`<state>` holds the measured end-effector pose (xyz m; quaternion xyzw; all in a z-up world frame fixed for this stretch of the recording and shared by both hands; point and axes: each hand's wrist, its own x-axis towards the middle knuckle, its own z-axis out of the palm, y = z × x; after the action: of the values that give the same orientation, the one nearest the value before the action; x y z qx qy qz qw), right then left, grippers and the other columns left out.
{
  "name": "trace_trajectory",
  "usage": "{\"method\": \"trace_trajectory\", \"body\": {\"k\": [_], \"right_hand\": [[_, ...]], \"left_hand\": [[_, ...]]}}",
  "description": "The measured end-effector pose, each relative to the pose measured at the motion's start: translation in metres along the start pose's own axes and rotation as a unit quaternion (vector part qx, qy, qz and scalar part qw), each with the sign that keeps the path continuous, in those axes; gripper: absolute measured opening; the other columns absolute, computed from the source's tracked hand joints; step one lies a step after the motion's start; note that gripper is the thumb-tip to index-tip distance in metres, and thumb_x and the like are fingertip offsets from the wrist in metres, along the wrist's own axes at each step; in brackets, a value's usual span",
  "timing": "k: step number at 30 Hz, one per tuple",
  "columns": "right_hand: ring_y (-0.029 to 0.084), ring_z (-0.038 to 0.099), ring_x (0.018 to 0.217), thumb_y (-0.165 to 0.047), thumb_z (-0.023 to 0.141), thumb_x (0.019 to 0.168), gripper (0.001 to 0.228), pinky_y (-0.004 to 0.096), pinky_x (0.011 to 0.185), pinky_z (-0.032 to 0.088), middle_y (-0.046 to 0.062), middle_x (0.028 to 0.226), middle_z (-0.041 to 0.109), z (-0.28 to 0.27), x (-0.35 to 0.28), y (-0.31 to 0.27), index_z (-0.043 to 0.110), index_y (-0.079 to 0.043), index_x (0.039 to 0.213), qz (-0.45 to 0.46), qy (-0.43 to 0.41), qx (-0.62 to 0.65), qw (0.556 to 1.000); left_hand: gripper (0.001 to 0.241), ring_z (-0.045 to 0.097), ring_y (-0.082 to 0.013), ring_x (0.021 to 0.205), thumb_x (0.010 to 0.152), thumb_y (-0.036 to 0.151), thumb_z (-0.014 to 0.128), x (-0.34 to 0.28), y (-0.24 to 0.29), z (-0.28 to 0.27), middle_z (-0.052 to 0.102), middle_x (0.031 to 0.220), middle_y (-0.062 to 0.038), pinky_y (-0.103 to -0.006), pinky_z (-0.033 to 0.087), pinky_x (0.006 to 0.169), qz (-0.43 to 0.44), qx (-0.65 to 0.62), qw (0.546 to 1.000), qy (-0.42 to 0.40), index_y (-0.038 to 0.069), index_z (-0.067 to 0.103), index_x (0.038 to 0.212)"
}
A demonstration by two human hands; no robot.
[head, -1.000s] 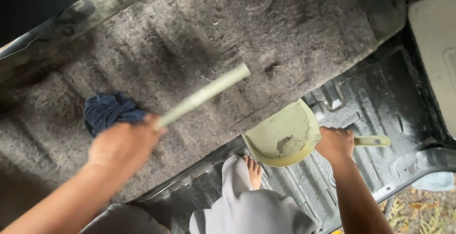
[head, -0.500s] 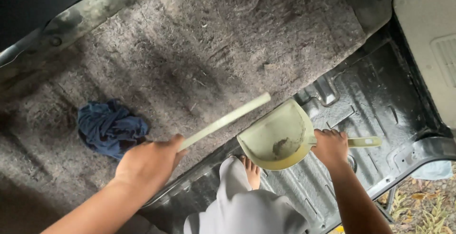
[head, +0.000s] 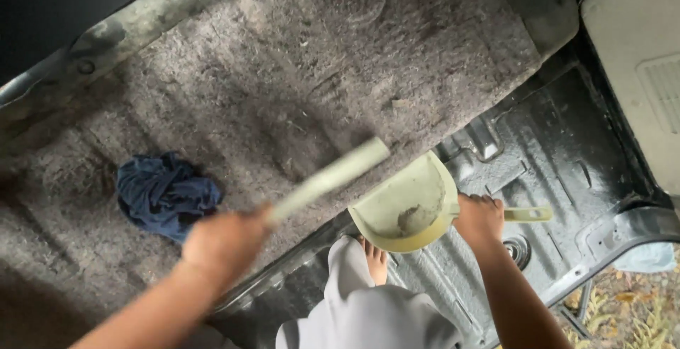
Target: The person sweeps debris from the car's carpeted floor mat into a dustpan using a small brush. They then lift the mat to sweep the underlying floor area and wipe it with a blue cloth.
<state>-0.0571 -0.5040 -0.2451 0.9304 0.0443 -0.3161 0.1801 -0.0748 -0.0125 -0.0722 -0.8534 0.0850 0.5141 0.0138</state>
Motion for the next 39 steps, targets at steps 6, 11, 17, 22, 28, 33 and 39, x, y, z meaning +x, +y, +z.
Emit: {"method": "trace_trajectory", "body": {"k": [6,11,17,22,28,33,39], "right_hand": [[0.019,0.066,0.093,-0.035,0.067,0.088,0.013,0.035,0.094,0.042,-0.006,0.089,0.075,-0.024,-0.007,-0.004,0.071,-0.026,0.096,0.013,-0.043,0.026,0.999],[0.022,0.065,0.088,-0.033,0.066,0.083,0.008,0.037,0.091,0.042,-0.005,0.081,0.072,-0.003,-0.004,0.000,0.070,-0.027,0.085,0.012,0.000,0.039,0.999],[0.022,0.069,0.102,-0.031,0.072,0.076,0.027,0.038,0.097,0.044,-0.002,0.096,0.075,0.013,-0.001,0.003,0.071,-0.022,0.102,0.003,0.042,0.024,0.999],[0.021,0.070,0.100,-0.027,0.064,0.081,0.024,0.036,0.095,0.045,-0.001,0.095,0.077,-0.003,-0.007,0.000,0.074,-0.022,0.102,0.017,0.041,0.026,0.999],[0.023,0.070,0.091,-0.023,0.063,0.076,0.020,0.036,0.089,0.045,0.000,0.086,0.074,-0.002,-0.010,0.000,0.073,-0.022,0.093,0.002,0.101,0.021,0.995],[0.025,0.069,0.096,-0.021,0.063,0.075,0.023,0.038,0.092,0.043,0.000,0.092,0.075,0.000,-0.005,0.004,0.072,-0.022,0.096,-0.004,0.057,0.039,0.998],[0.023,0.069,0.097,-0.021,0.056,0.078,0.025,0.037,0.093,0.042,0.000,0.092,0.075,0.004,0.001,0.006,0.072,-0.023,0.098,0.003,0.045,0.025,0.999]], "left_hand": [[0.029,0.075,-0.0294,0.071,0.102,0.048,0.053,-0.007,0.050,0.022,0.075,0.078,0.001,-0.0468,0.060,0.060,0.052,-0.034,0.991,0.121,0.029,0.049,0.123],[0.033,0.070,-0.0292,0.073,0.108,0.052,0.038,-0.032,0.035,-0.057,0.071,0.082,-0.004,-0.0457,0.058,0.060,0.044,-0.017,0.999,0.014,0.022,0.046,0.121],[0.033,0.071,-0.0216,0.070,0.107,0.042,0.041,0.005,-0.011,-0.086,0.071,0.071,-0.002,-0.0366,0.053,0.061,-0.110,0.001,0.940,0.323,0.027,0.069,0.098],[0.031,0.076,-0.0240,0.100,0.104,0.032,0.037,0.016,0.030,-0.101,0.078,0.098,-0.001,-0.0435,0.062,0.082,-0.069,-0.072,0.988,0.113,0.029,0.067,0.115],[0.024,0.076,-0.0295,0.096,0.104,0.034,0.046,-0.018,0.047,-0.108,0.077,0.092,-0.004,-0.0455,0.060,0.081,0.026,-0.055,0.997,0.049,0.028,0.067,0.112],[0.035,0.078,-0.0296,0.103,0.108,0.048,0.038,-0.018,-0.001,-0.136,0.080,0.099,-0.010,-0.0458,0.060,0.090,-0.133,-0.109,0.980,0.101,0.029,0.064,0.120],[0.034,0.077,-0.0283,0.096,0.102,0.038,0.040,0.010,0.025,-0.106,0.077,0.095,-0.008,-0.0457,0.059,0.083,-0.108,-0.234,0.965,0.042,0.031,0.071,0.113]]}}
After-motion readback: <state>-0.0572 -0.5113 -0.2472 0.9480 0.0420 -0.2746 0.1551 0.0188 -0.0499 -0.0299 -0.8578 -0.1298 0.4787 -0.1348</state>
